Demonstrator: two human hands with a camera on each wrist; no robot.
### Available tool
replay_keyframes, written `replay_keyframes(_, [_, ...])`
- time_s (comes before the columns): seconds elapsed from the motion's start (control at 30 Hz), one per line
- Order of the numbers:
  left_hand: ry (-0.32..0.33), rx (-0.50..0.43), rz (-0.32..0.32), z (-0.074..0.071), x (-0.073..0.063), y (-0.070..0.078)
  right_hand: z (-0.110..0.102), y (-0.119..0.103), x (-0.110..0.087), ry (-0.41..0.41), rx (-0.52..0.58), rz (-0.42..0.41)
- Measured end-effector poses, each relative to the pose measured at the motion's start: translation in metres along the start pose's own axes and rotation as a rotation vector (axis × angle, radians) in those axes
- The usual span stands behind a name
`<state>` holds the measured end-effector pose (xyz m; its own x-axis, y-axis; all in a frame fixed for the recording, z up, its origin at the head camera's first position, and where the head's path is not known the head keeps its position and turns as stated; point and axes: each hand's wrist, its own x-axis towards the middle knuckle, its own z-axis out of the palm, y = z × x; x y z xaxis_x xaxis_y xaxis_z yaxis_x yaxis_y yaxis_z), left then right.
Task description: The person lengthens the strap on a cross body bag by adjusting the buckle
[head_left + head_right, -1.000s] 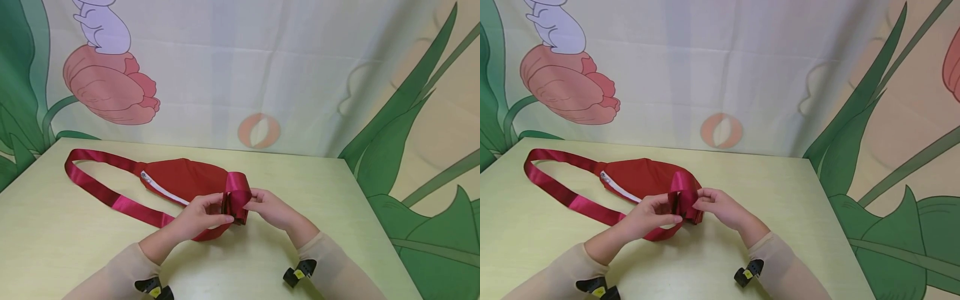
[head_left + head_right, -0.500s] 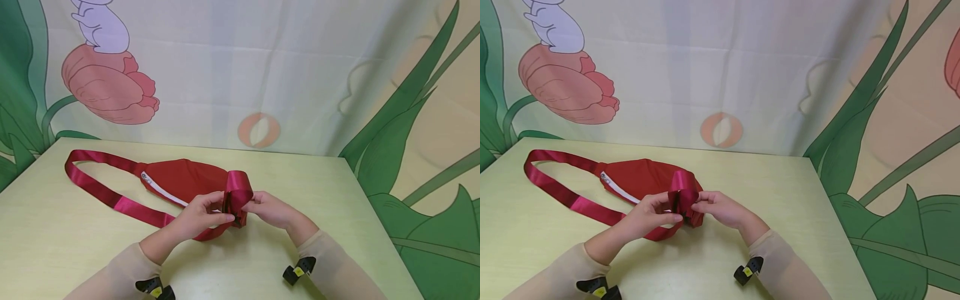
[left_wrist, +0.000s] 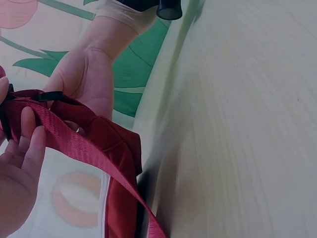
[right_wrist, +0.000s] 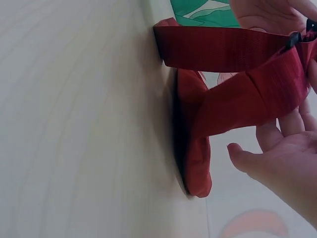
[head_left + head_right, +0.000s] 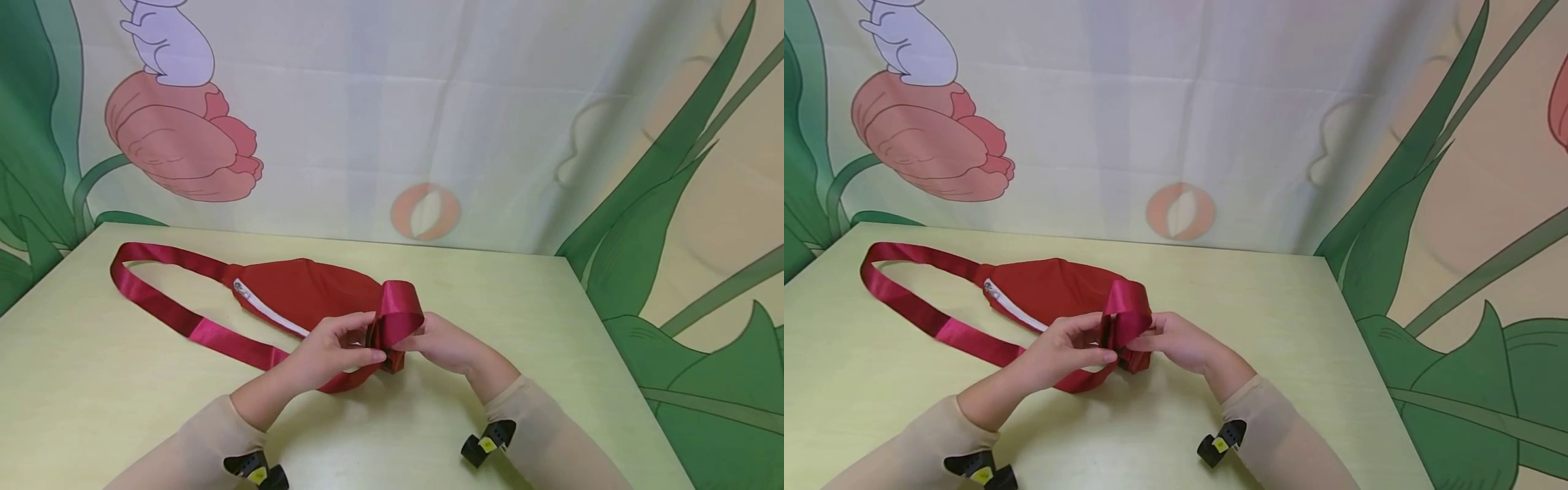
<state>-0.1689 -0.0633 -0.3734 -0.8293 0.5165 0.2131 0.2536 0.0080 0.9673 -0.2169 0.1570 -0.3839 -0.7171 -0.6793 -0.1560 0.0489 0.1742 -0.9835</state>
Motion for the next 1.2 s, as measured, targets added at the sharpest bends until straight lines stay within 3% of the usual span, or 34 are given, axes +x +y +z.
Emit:
replay_keyframes(0.4, [0.036,0.002,0.009,0.0033,0.0004,-0.0006,0.0006,0.0052,0.0034,-0.017,0.091,-0.066])
replay_keyframes(0.67, [0.066,-0.046,-0.07,0.0008,-0.0019,0.0019,0.003,0.0008,0.003,0.014,0.068,-0.077])
replay_keyframes(0.83, [0.104,-0.085,-0.085,-0.002,-0.0028,0.0003,-0.0008,-0.0017,-0.0014,-0.028,0.112,-0.059])
replay_keyframes(0.97, [0.094,-0.097,-0.072,-0.0024,-0.0026,-0.0009,-0.0032,-0.0019,-0.0025,-0.062,0.105,-0.045])
replay_keyframes(1.2, [0.076,-0.121,-0.066,0.0042,-0.0003,-0.0035,0.0031,-0.0039,-0.0012,0.037,0.068,-0.012])
